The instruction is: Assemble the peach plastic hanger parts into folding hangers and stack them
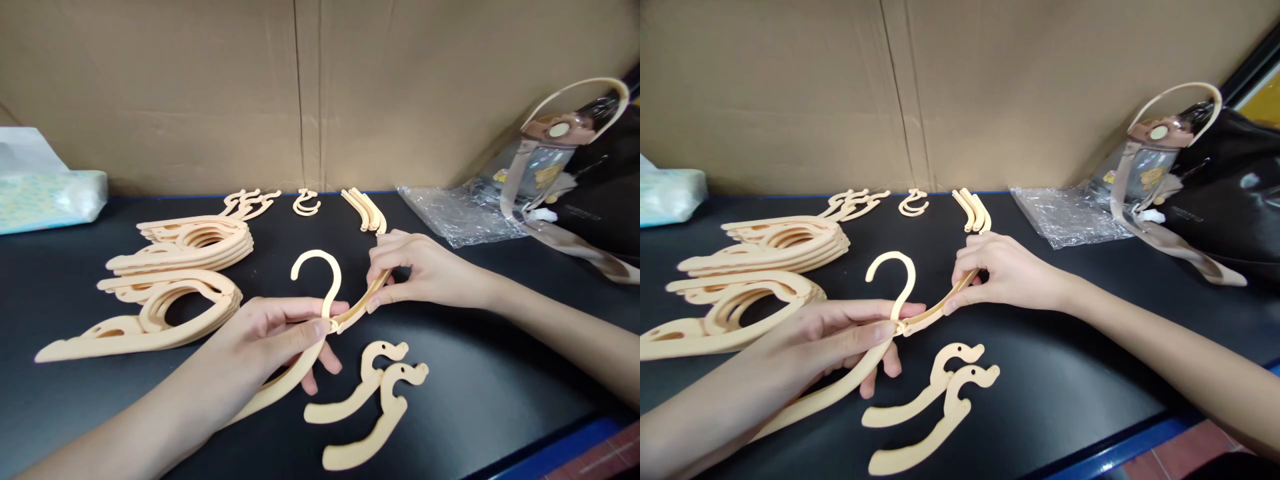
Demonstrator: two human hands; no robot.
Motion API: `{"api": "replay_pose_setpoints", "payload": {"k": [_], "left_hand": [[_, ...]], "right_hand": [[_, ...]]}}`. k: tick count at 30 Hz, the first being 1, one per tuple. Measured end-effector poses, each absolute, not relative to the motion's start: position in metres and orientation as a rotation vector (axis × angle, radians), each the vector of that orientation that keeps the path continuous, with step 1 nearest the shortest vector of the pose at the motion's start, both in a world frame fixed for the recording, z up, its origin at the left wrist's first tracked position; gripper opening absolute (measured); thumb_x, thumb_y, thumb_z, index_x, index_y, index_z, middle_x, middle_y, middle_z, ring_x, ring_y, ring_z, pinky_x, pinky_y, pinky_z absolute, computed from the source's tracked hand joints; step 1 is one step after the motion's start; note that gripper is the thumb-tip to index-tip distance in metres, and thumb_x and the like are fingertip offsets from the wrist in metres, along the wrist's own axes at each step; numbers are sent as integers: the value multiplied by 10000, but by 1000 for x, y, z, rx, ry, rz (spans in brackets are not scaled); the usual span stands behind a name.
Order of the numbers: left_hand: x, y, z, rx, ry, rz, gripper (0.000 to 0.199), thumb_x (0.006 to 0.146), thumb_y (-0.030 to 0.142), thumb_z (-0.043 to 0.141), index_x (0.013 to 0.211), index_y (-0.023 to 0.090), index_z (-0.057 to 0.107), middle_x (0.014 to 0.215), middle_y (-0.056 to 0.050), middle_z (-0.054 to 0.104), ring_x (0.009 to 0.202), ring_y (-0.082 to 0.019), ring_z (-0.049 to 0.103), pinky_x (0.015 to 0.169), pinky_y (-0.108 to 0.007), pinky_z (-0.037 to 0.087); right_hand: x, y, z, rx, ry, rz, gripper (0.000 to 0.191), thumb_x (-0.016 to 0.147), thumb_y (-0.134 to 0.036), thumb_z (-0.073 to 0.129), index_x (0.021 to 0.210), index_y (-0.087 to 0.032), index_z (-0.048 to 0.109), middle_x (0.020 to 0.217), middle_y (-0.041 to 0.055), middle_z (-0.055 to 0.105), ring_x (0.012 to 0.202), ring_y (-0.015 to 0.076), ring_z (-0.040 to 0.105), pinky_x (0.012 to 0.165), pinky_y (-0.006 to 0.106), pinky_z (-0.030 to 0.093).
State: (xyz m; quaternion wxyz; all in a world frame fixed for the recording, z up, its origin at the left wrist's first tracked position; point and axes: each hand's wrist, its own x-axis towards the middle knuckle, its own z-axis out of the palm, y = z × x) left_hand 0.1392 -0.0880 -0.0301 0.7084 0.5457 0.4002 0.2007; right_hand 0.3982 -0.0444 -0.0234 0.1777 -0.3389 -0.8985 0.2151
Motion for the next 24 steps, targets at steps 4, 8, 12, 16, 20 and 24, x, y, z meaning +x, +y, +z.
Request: {"api": "replay_pose_setpoints", "payload": {"k": [4, 8, 12, 16, 20, 24], "left_hand": [[140, -90, -30, 1257, 929, 461, 267, 889, 436, 667, 1031, 238, 777, 702, 32, 726, 574, -93, 609, 611, -192, 459], [143, -90, -30, 1294, 993, 516, 334, 853, 455, 680, 1086, 233, 770, 694, 16, 728, 572, -113, 608, 623, -222, 483], [145, -90, -30, 1314, 1055, 562, 390, 825, 477, 697, 1098, 209, 772, 723, -27, 750, 609, -161, 646, 672, -285, 548], [147, -89, -30, 1315, 1116, 612, 404, 832, 459, 699, 1133, 198, 764, 763, -46, 765, 701, -200, 692, 732, -319, 587], [145, -89, -29, 1361, 1153, 634, 443, 856, 457, 685, 1226, 216, 725, 801, -41, 772, 757, -214, 711, 754, -326, 602], [143, -87, -28, 1431, 1169, 614, 492, 866, 487, 664, 1275, 214, 694, 782, -41, 765, 751, -224, 719, 751, -341, 612]], "right_hand": [[398, -46, -23, -976, -2529, 656, 386, 870, -541, 701, 730, -181, 715, 664, -38, 605, 688, 128, 477, 717, 291, 348], [397, -48, -21, -1009, -2502, 674, 403, 864, -552, 703, 704, -182, 703, 661, -37, 618, 678, 126, 474, 716, 293, 348], [396, -49, -20, -1068, -2485, 639, 432, 859, -583, 690, 696, -184, 703, 638, -32, 613, 663, 126, 476, 697, 290, 350], [394, -49, -22, -1233, -2403, 704, 468, 838, -620, 681, 693, -176, 698, 643, -20, 623, 637, 121, 510, 633, 271, 358], [391, -52, -25, -1370, -2308, 807, 471, 801, -626, 705, 670, -173, 689, 574, -44, 558, 546, 90, 429, 544, 252, 313], [386, -57, -25, -1477, -2201, 961, 457, 758, -619, 739, 637, -181, 686, 498, -75, 426, 508, 77, 328, 500, 248, 257]]}}
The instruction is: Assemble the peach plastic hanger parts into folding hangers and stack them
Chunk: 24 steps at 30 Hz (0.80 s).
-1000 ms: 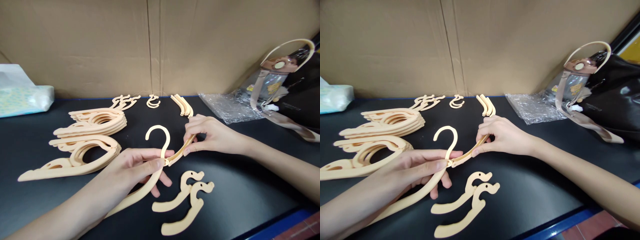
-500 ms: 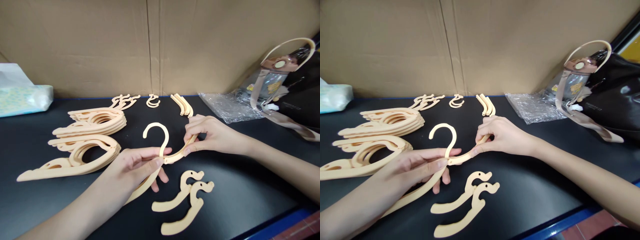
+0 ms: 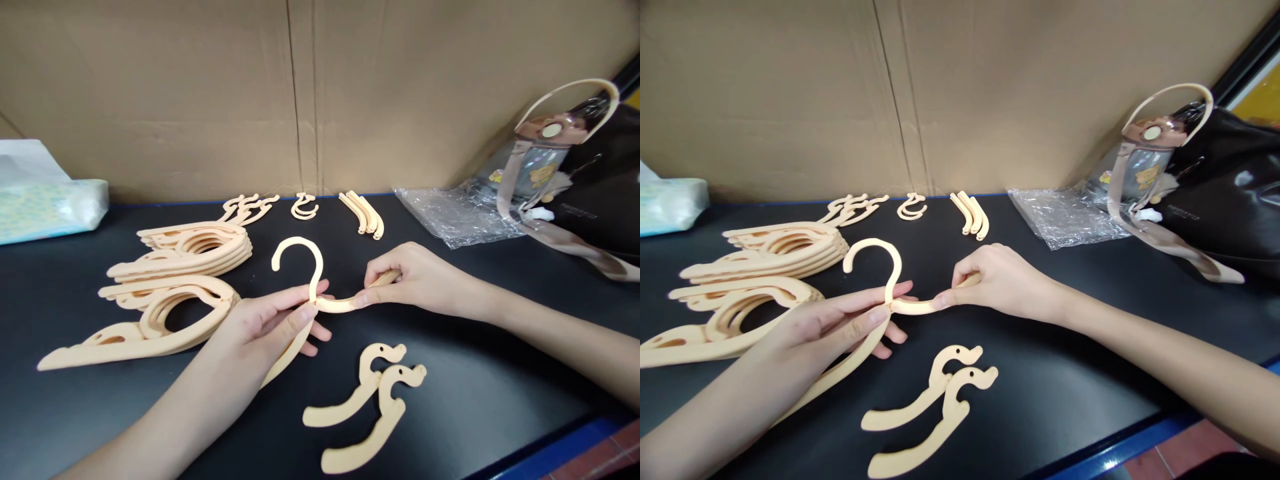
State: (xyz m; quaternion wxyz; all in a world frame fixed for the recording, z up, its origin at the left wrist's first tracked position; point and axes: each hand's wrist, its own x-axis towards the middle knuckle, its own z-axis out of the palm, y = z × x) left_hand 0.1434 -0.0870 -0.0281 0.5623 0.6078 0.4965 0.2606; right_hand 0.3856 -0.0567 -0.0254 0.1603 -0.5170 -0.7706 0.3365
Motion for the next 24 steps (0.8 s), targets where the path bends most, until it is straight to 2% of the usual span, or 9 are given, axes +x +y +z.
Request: {"api": "replay_pose_setpoints", "payload": {"k": [3, 7, 9, 11, 13, 16, 18, 21, 24], "left_hand": [[144, -86, -30, 1457, 1161, 612, 516, 874, 494, 645, 1300, 205, 671, 804, -48, 765, 775, -234, 725, 729, -334, 616], [143, -88, -40, 1486, 1144, 684, 525, 873, 517, 627, 1305, 220, 656, 1099, -83, 757, 882, -253, 727, 674, -310, 613], [143, -90, -46, 1503, 1175, 706, 554, 879, 522, 607, 1347, 226, 624, 1096, -82, 758, 824, -239, 726, 696, -331, 614], [142, -94, -49, 1537, 1215, 708, 551, 891, 513, 581, 1366, 236, 608, 1038, -67, 768, 740, -217, 716, 746, -356, 611], [141, -97, -47, 1603, 1243, 708, 512, 902, 492, 557, 1349, 249, 622, 1078, -60, 761, 790, -225, 720, 809, -366, 599], [141, -100, -42, 1791, 1257, 708, 464, 922, 443, 519, 1329, 251, 631, 1245, -60, 707, 1091, -268, 674, 965, -378, 538], [141, -99, -41, 1937, 1253, 700, 438, 941, 408, 486, 1320, 243, 632, 1302, -63, 673, 1206, -269, 612, 1050, -400, 479], [141, -96, -42, 2092, 1250, 708, 403, 957, 371, 450, 1276, 239, 658, 1251, -73, 685, 1176, -262, 616, 1042, -437, 473], [141, -94, -44, 2175, 1264, 705, 381, 962, 352, 437, 1231, 242, 682, 1189, -80, 704, 1109, -266, 638, 987, -460, 497]], "right_hand": [[384, -57, -22, -1526, -2140, 983, 476, 743, -633, 737, 609, -181, 675, 490, -75, 376, 498, 78, 295, 488, 255, 235], [395, -49, -22, -1545, -2081, 834, 488, 801, -625, 690, 614, -177, 636, 519, -71, 358, 518, 84, 287, 495, 263, 214], [405, -44, -26, -1539, -2055, 837, 450, 833, -609, 671, 695, -184, 621, 538, -81, 352, 529, 88, 284, 503, 264, 208], [415, -41, -32, -1511, -2027, 907, 393, 862, -595, 653, 865, -204, 609, 553, -99, 353, 529, 93, 283, 513, 258, 220], [422, -40, -37, -1467, -2029, 924, 393, 873, -592, 647, 947, -212, 580, 594, -99, 385, 548, 96, 314, 535, 249, 257], [428, -44, -36, -1421, -2106, 882, 401, 874, -599, 644, 881, -206, 568, 651, -73, 450, 596, 106, 382, 567, 247, 299], [429, -47, -34, -1438, -2158, 809, 408, 886, -597, 628, 808, -201, 566, 642, -60, 472, 606, 117, 406, 582, 254, 317], [432, -46, -31, -1486, -2194, 640, 396, 907, -569, 610, 766, -200, 580, 662, -33, 520, 622, 134, 456, 614, 270, 349], [437, -43, -32, -1477, -2257, 501, 364, 924, -534, 602, 779, -201, 621, 797, 13, 592, 697, 160, 532, 656, 286, 383]]}}
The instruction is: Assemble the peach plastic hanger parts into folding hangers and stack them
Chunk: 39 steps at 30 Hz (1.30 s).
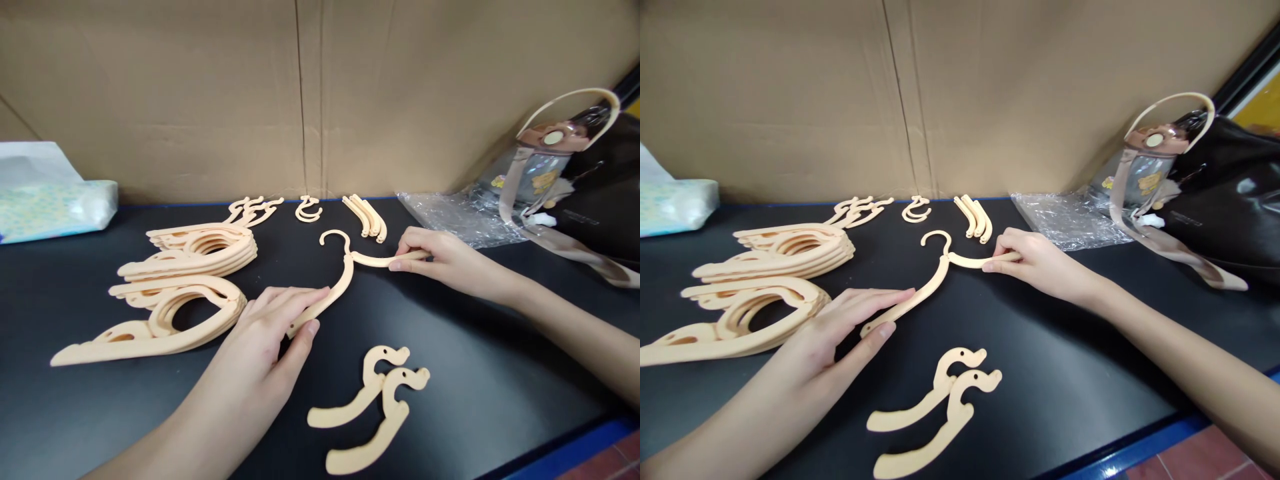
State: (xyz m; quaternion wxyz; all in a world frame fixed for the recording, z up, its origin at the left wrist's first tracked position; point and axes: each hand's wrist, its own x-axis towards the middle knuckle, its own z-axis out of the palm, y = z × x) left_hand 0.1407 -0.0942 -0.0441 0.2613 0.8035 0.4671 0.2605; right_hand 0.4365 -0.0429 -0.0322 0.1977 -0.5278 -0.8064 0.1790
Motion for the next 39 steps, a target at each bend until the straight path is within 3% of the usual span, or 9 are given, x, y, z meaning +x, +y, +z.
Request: {"api": "replay_pose_setpoints", "payload": {"k": [5, 10, 15, 17, 23, 30, 34, 37, 39], "left_hand": [[141, -98, -44, 2337, 1166, 635, 379, 992, 267, 410, 1305, 251, 622, 1235, -53, 705, 1119, -232, 646, 970, -399, 513], [140, -106, -46, 2472, 991, 614, 421, 994, 232, 449, 1406, 312, 487, 1419, -8, 598, 1250, -194, 588, 1035, -324, 491], [141, -109, -41, 2662, 903, 584, 159, 892, 234, 577, 1048, 258, 599, 1472, -53, 541, 1381, -279, 456, 1033, -396, 505], [142, -108, -39, 2770, 859, 528, 70, 864, 233, 599, 934, 239, 604, 1472, -76, 549, 1412, -314, 420, 1051, -435, 492], [141, -108, -39, 2871, 749, 481, 39, 870, 215, 591, 835, 221, 605, 1355, -124, 638, 1384, -323, 460, 1026, -436, 499], [140, -112, -46, 2802, 809, 550, 96, 909, 160, 525, 919, 244, 569, 1379, -31, 606, 1452, -208, 350, 1142, -324, 342], [139, -110, -47, 2790, 734, 590, 198, 931, 246, 567, 1129, 232, 570, 1338, -42, 626, 1387, -215, 423, 1112, -303, 339], [140, -109, -48, 2788, 759, 690, 312, 927, 271, 609, 1225, 212, 536, 1262, -49, 648, 1175, -229, 558, 973, -327, 413], [143, -109, -48, 2815, 804, 734, 287, 928, 198, 595, 1209, 207, 536, 1135, -27, 677, 1003, -213, 593, 855, -332, 430]], "right_hand": [[445, -38, -31, -1511, -2333, 285, 363, 917, -561, 607, 849, -217, 699, 891, 53, 645, 861, 228, 573, 759, 335, 407], [452, -37, -31, -1574, -2391, 58, 305, 908, -498, 647, 911, -198, 701, 902, 73, 671, 871, 260, 584, 771, 368, 412], [447, -44, -27, -1472, -2446, -116, 244, 941, -385, 621, 1002, -162, 698, 1010, 113, 682, 939, 287, 595, 838, 424, 436], [439, -53, -22, -1303, -2497, 0, 229, 960, -366, 599, 1016, -172, 707, 1031, 107, 684, 961, 267, 601, 853, 408, 452], [417, -78, -11, -856, -2643, 916, 208, 906, -377, 706, 1004, -199, 752, 937, 31, 693, 881, 152, 633, 792, 263, 484], [417, -77, -16, -829, -2670, 910, 150, 962, -283, 642, 960, -180, 752, 907, 22, 673, 895, 133, 605, 796, 230, 453], [412, -80, -15, -820, -2624, 906, 188, 1011, -286, 559, 982, -165, 700, 943, 29, 684, 917, 132, 602, 818, 226, 450], [405, -84, -17, -859, -2590, 829, 197, 1033, -283, 515, 975, -162, 660, 939, 33, 671, 894, 135, 591, 803, 239, 445], [399, -88, -19, -896, -2572, 756, 192, 1039, -275, 501, 961, -160, 635, 914, 31, 655, 864, 137, 575, 793, 251, 434]]}}
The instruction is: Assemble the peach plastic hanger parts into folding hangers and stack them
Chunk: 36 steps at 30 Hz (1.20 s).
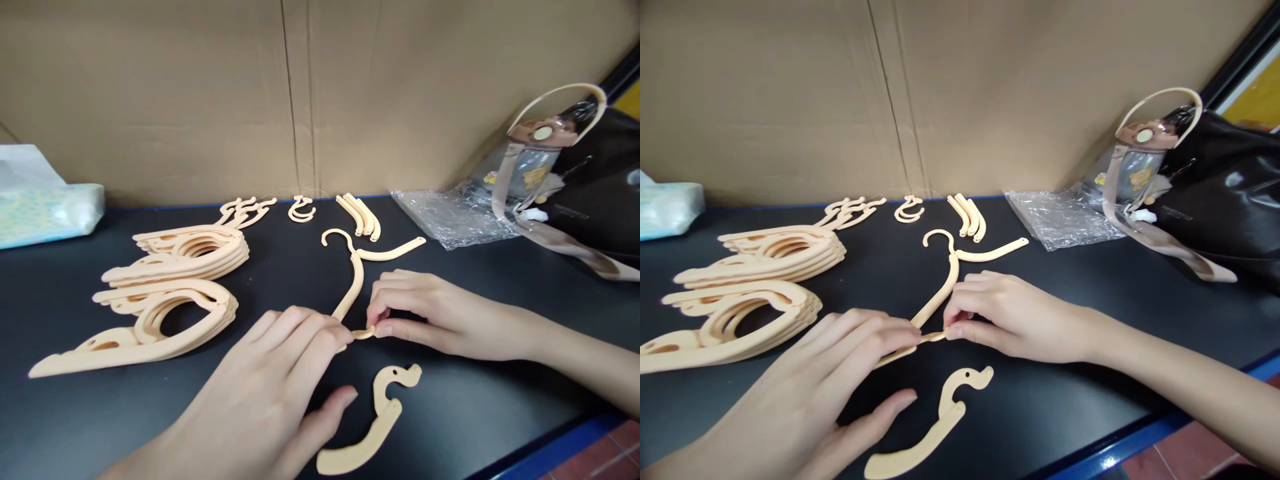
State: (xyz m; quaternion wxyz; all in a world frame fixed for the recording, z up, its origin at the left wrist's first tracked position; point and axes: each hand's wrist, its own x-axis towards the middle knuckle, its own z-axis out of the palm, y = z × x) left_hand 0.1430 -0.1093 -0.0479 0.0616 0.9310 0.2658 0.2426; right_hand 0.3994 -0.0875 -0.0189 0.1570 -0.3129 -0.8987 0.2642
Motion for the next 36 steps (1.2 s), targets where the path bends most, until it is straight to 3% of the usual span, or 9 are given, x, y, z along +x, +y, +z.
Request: {"api": "replay_pose_setpoints", "payload": {"k": [6, 12, 16, 18, 22, 27, 31, 36], "left_hand": [[152, -110, -48, 2978, 840, 833, 129, 977, 108, 478, 1061, 172, 553, 865, -6, 664, 711, -203, 563, 644, -344, 389], [152, -113, -47, 3084, 843, 848, 326, 911, -24, 293, 1084, 160, 500, 845, -20, 672, 674, -195, 613, 626, -332, 442], [148, -114, -50, 2883, 854, 786, 158, 1042, 179, 320, 972, 210, 459, 752, 32, 600, 589, -128, 595, 497, -261, 405], [146, -115, -51, 2849, 881, 787, 155, 1038, 279, 355, 910, 228, 425, 693, 51, 538, 536, -128, 549, 451, -268, 354], [144, -112, -52, 2942, 939, 756, 170, 1001, 211, 379, 835, 244, 372, 635, 67, 453, 478, -131, 476, 446, -276, 292], [145, -108, -48, 3046, 1048, 689, 261, 1029, 174, 286, 790, 243, 364, 615, 56, 471, 461, -138, 518, 444, -276, 304], [145, -107, -40, 3100, 1152, 677, 315, 1011, 146, 281, 731, 237, 393, 569, 47, 494, 423, -135, 554, 427, -263, 336], [144, -107, -39, 3070, 1262, 636, 338, 994, 157, 280, 693, 238, 410, 497, 59, 477, 350, -136, 525, 390, -273, 311]], "right_hand": [[382, -98, -28, -921, -2559, 633, 216, 1054, -223, 446, 890, -171, 576, 832, -2, 587, 790, 126, 517, 813, 278, 380], [376, -102, -29, -892, -2493, 761, 232, 1060, -226, 429, 859, -185, 538, 796, -16, 555, 777, 121, 506, 760, 252, 389], [381, -102, -24, -880, -2419, 900, 215, 1052, -215, 458, 866, -195, 563, 816, -33, 595, 801, 96, 532, 756, 214, 404], [386, -101, -22, -899, -2369, 927, 203, 1052, -189, 445, 904, -196, 584, 832, -36, 610, 797, 84, 549, 744, 200, 413], [394, -94, -23, -912, -2316, 866, 201, 1021, -96, 421, 960, -185, 591, 843, -28, 599, 769, 72, 561, 710, 185, 425], [396, -86, -29, -854, -2374, 782, 183, 994, -68, 466, 926, -173, 599, 886, -10, 634, 817, 75, 576, 746, 178, 432], [395, -84, -33, -863, -2390, 788, 158, 1008, -109, 491, 972, -173, 632, 874, -11, 640, 810, 76, 585, 732, 178, 436], [396, -83, -37, -966, -2339, 771, 109, 1007, -235, 550, 1038, -180, 639, 821, -23, 605, 666, 82, 526, 619, 197, 422]]}}
